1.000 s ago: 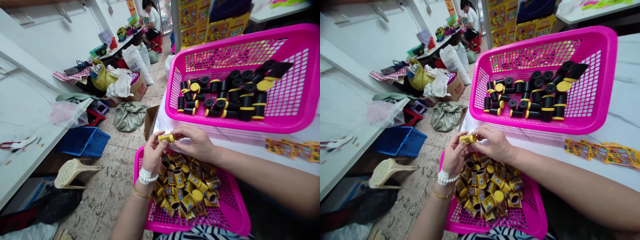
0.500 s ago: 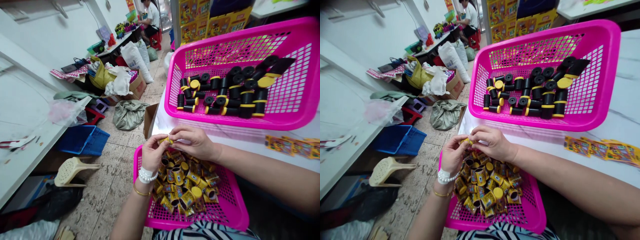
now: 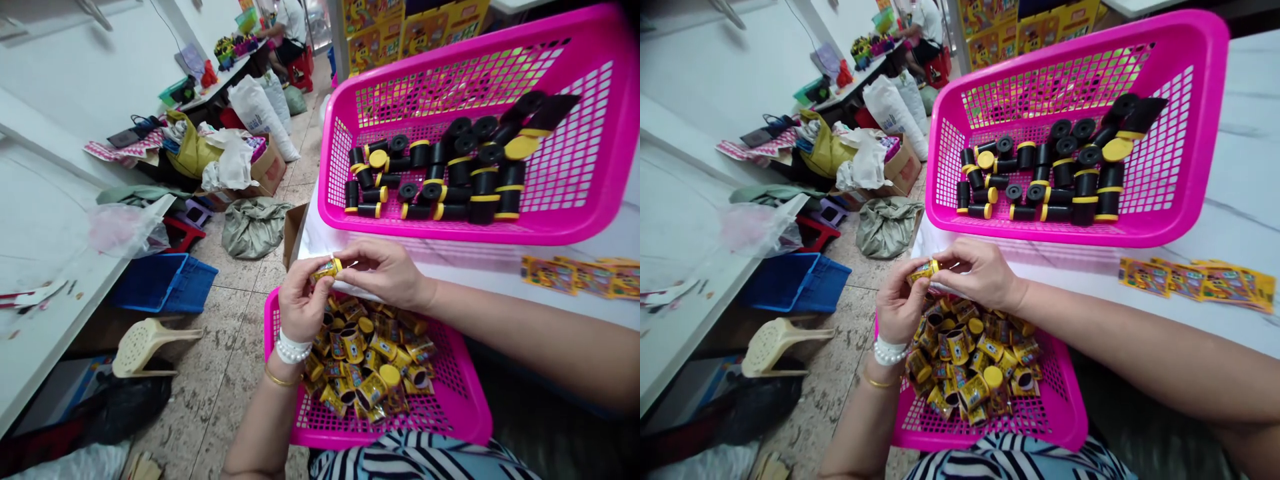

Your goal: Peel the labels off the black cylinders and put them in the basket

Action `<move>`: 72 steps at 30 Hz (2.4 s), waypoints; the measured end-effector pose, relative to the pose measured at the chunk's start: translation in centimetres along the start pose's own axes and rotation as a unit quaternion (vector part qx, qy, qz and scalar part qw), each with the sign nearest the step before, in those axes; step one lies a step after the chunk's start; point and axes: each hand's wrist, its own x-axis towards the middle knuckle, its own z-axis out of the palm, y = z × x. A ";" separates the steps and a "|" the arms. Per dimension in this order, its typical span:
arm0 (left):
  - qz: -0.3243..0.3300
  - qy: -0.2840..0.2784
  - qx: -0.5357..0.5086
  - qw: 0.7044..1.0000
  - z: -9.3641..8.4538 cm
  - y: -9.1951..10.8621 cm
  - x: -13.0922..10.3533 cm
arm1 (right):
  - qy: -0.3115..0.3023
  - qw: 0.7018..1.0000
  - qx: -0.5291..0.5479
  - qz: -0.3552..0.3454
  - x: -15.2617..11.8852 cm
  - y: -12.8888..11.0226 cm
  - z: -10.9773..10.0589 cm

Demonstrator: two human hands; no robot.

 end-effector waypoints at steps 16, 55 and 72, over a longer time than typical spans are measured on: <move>-0.260 -0.119 -0.173 0.942 -0.6 -0.6 0.9 | -0.097 0.974 -0.131 -0.154 0.1 0.6 -0.7; -0.373 -0.109 -0.383 0.838 -1.2 3.0 -5.8 | -0.056 0.932 0.284 0.216 -5.8 -4.1 1.9; -0.489 -0.176 -0.335 0.786 3.3 3.1 -8.2 | 0.053 0.998 -0.016 -0.027 -11.0 -5.2 0.7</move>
